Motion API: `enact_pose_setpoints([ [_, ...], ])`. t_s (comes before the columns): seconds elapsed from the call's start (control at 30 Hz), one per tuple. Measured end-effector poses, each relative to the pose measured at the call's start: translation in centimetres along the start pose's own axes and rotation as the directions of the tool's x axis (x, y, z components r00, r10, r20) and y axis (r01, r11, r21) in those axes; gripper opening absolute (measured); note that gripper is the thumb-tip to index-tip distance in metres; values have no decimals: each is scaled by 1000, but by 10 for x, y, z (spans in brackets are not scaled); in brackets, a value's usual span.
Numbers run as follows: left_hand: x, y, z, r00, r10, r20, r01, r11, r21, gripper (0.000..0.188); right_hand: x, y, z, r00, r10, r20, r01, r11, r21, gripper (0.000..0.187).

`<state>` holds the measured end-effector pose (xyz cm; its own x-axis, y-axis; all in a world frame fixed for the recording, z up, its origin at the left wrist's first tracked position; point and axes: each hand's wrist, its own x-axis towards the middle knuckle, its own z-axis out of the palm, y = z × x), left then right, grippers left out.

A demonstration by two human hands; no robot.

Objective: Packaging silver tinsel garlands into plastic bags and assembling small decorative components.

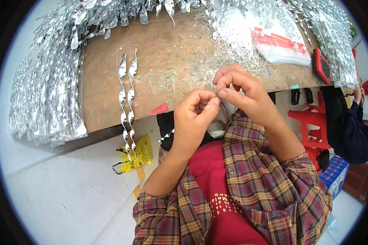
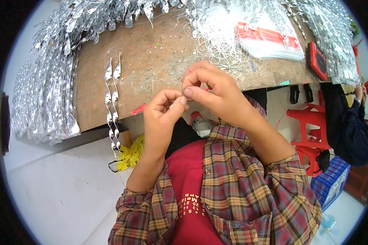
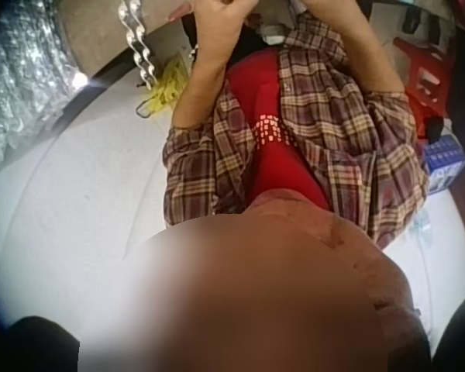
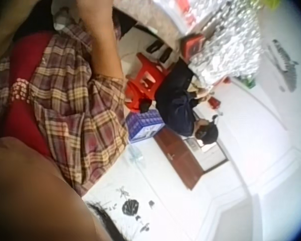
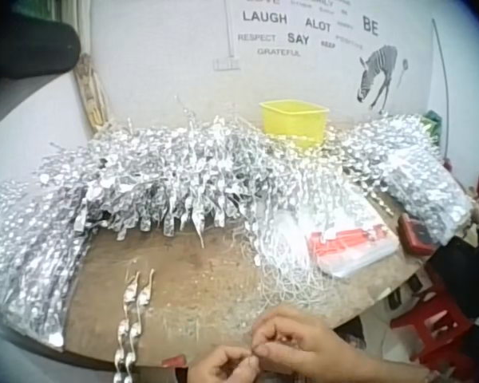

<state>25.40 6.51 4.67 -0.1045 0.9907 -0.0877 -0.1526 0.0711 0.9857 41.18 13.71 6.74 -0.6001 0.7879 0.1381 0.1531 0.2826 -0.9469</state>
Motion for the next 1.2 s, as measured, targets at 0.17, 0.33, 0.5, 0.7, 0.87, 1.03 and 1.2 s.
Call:
enact_pose_setpoints([
  [0.17, 3, 1, -7, 982, -153, 114, 175, 959, -223, 9, 3, 10, 6, 983, 152, 104, -184, 865, 467, 12],
  [0.33, 2, 3, -5, 988, -123, 93, 136, 979, -150, 9, 5, 12, 6, 981, 174, 83, -192, 856, 480, 11],
  [0.5, 4, 4, -5, 990, -123, 64, 132, 976, -170, 7, 1, 20, -5, 993, 119, 2, -116, 969, 218, 13],
  [0.7, 4, -9, 1, 998, 59, -27, -57, 997, 55, 4, -1, 0, 5, 991, -87, -97, 75, 990, -118, 7],
  [0.87, 2, -9, 4, 979, 192, -72, -170, 955, 242, 5, 2, -1, 6, 988, -126, -93, 102, 968, -230, 6],
  [1.03, 1, -10, 4, 972, 206, -112, -174, 954, 244, 4, -4, -2, 11, 972, -199, -123, 153, 939, -308, 6],
  [1.2, 4, 0, -6, 988, -133, 75, 151, 927, -342, 10, -7, 4, 12, 970, -154, -189, 134, 985, -112, 8],
])
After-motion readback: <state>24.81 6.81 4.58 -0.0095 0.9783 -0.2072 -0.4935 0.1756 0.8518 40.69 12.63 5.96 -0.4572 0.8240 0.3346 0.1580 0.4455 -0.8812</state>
